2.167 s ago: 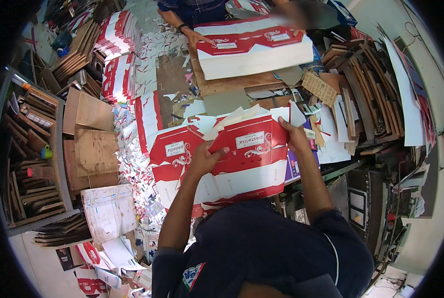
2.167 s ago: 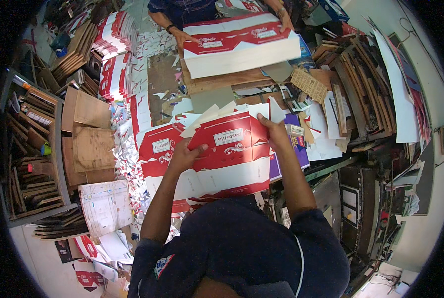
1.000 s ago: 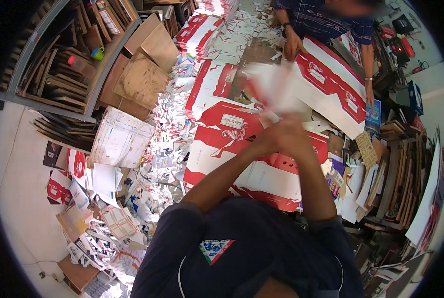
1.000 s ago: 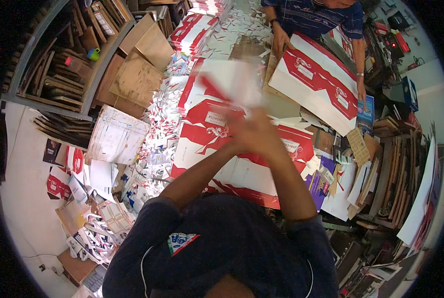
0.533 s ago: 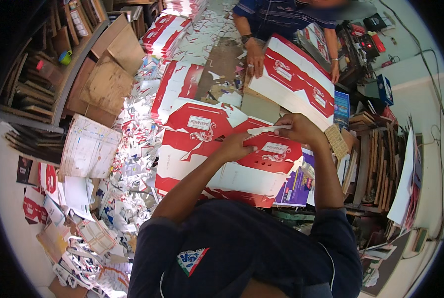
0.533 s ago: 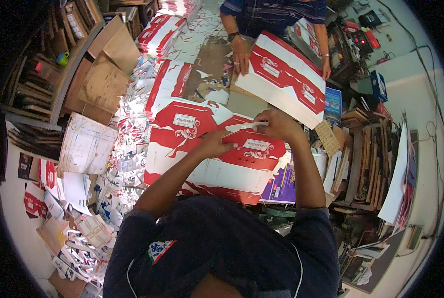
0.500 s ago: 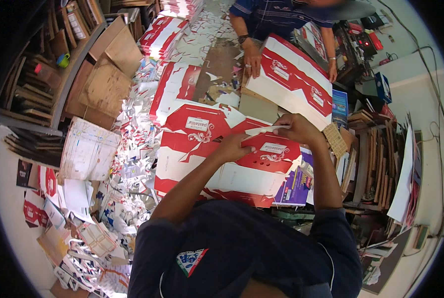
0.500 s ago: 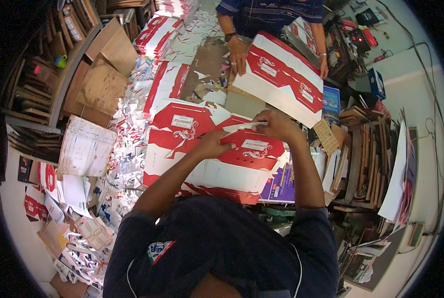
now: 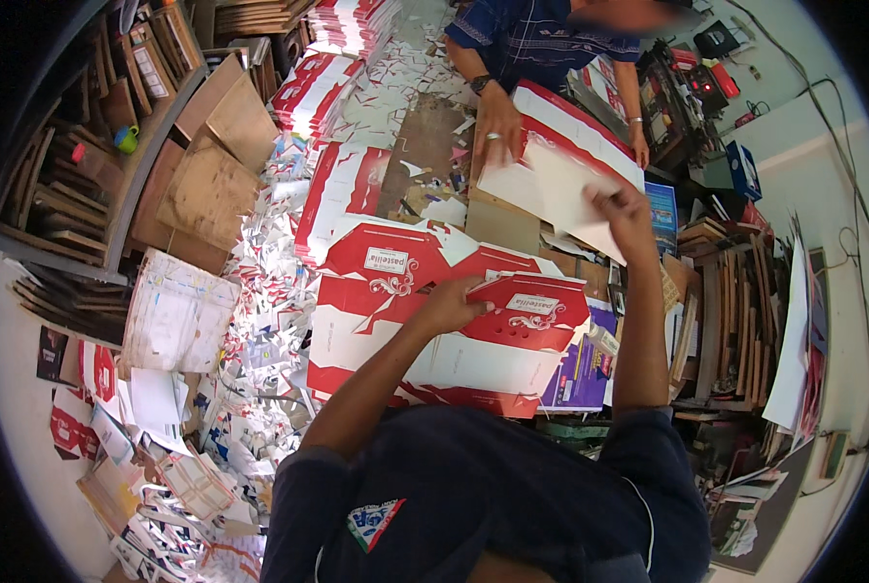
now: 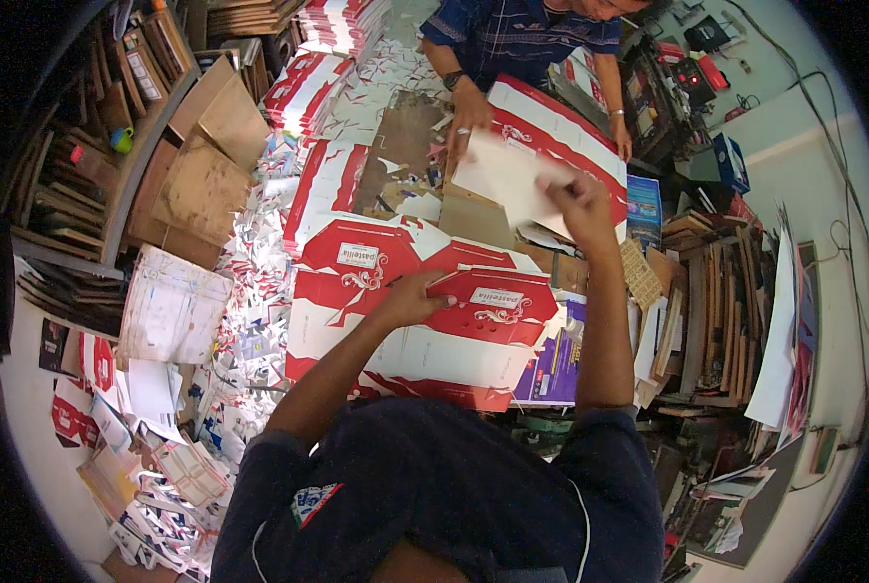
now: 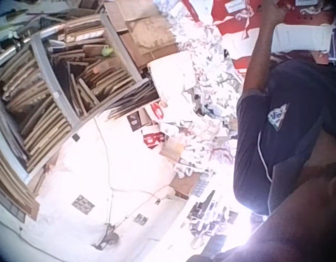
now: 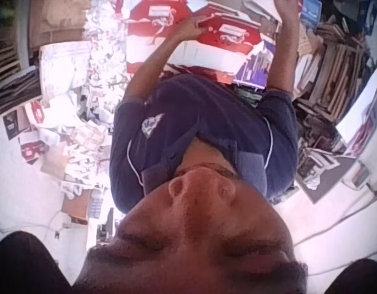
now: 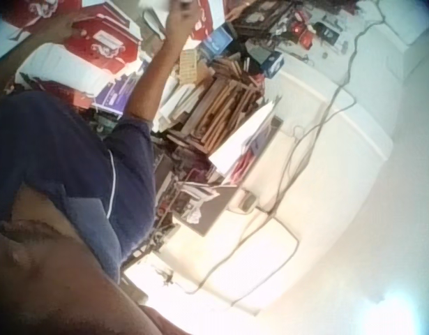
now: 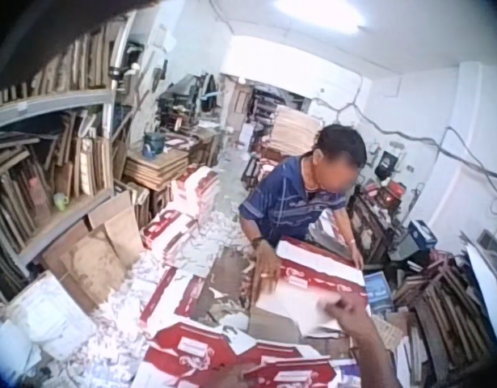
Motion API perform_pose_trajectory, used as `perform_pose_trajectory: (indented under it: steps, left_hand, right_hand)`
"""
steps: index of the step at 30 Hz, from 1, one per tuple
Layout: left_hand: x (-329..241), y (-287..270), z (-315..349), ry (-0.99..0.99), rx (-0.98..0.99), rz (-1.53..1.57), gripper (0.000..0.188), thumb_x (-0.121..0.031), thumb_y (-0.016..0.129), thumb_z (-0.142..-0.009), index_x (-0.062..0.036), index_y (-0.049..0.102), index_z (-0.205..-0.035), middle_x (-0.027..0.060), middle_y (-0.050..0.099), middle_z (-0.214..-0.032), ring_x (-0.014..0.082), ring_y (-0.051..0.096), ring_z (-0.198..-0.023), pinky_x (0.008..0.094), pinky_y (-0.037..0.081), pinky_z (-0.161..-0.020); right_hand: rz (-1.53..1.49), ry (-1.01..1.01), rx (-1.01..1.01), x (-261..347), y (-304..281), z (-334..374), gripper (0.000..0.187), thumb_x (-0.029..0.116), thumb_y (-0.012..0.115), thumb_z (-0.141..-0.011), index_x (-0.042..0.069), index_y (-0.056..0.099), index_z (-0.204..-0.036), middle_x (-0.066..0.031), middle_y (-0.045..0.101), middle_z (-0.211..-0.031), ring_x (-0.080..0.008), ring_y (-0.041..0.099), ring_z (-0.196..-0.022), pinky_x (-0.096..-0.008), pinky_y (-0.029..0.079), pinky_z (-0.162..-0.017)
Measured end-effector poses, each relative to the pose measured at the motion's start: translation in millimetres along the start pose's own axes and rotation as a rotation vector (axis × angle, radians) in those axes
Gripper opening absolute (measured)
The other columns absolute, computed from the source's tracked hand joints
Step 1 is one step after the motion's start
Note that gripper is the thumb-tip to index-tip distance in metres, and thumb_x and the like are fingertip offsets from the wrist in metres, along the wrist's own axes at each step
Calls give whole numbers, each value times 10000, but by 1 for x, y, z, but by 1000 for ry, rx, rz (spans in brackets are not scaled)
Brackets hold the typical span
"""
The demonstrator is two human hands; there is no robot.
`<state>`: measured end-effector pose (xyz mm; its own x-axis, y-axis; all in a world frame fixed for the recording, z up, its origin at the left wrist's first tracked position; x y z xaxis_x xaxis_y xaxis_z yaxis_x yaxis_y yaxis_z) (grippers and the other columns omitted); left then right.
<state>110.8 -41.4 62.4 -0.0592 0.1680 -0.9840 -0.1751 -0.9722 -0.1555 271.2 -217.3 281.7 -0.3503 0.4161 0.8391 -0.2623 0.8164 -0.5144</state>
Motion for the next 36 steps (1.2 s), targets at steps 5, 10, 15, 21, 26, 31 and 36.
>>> perform_pose_trajectory:
  steps: [5,10,15,21,26,31,36]
  left_hand:
    - [-1,1,-3,24,8,-69,497,-228,763,-838,-66,612,-1283,195,684,-1159,331,659,-1079,397,490,-947]
    - [-3,-4,-1,212,-105,-146,546,-228,793,-807,-36,610,-1284,186,689,-1180,315,662,-1089,386,496,-971]
    - [14,-5,-7,-93,60,117,573,-252,820,-792,-20,616,-1274,177,698,-1159,265,673,-1058,378,514,-921]
    - [18,-20,-17,-129,-18,63,573,-424,703,-895,-17,606,-1286,171,680,-1172,285,656,-1058,384,503,-914]
    - [85,-52,17,47,-532,-463,486,-347,608,-948,-73,570,-1348,180,576,-1345,380,508,-1262,509,404,-1036]
    - [97,-24,39,91,-451,-770,507,-343,578,-946,-87,535,-1382,162,513,-1427,397,396,-1370,566,296,-1112]
    - [105,-9,48,43,-356,-845,526,-383,553,-955,-92,524,-1392,158,436,-1493,389,312,-1432,587,188,-1174]
  right_hand:
    - [429,-203,-67,112,75,-14,548,245,732,-903,-20,545,-1345,-203,644,-1223,-251,618,-1099,-388,479,-950]
    - [189,-438,467,97,174,25,826,447,773,-805,14,465,-1437,-264,546,-1370,-412,511,-1282,-464,392,-1086]
    - [717,4,740,-19,109,59,894,696,758,-679,51,629,-1285,-258,641,-1228,-408,619,-1137,-471,479,-983]
    - [792,189,423,-84,48,79,626,514,798,-743,58,696,-1158,-226,719,-989,-395,694,-952,-447,536,-859]
    - [771,324,433,-135,63,59,663,504,802,-734,65,676,-1216,-221,719,-1037,-389,692,-990,-457,533,-904]
    - [661,303,420,-203,80,43,682,485,811,-742,77,651,-1265,-240,662,-1195,-367,636,-1127,-430,497,-964]
    - [490,226,135,-217,78,55,806,452,821,-754,25,539,-1377,-275,522,-1398,-391,494,-1314,-443,409,-1085]
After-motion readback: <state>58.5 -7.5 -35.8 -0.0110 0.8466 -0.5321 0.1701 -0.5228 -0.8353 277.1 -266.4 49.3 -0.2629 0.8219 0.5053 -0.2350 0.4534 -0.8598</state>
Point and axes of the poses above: each hand's wrist, its own z-axis away from the middle knuckle, its own y-axis out of the palm, x = y × z, the point moved 5 cm from there along -z, towards the middle knuckle
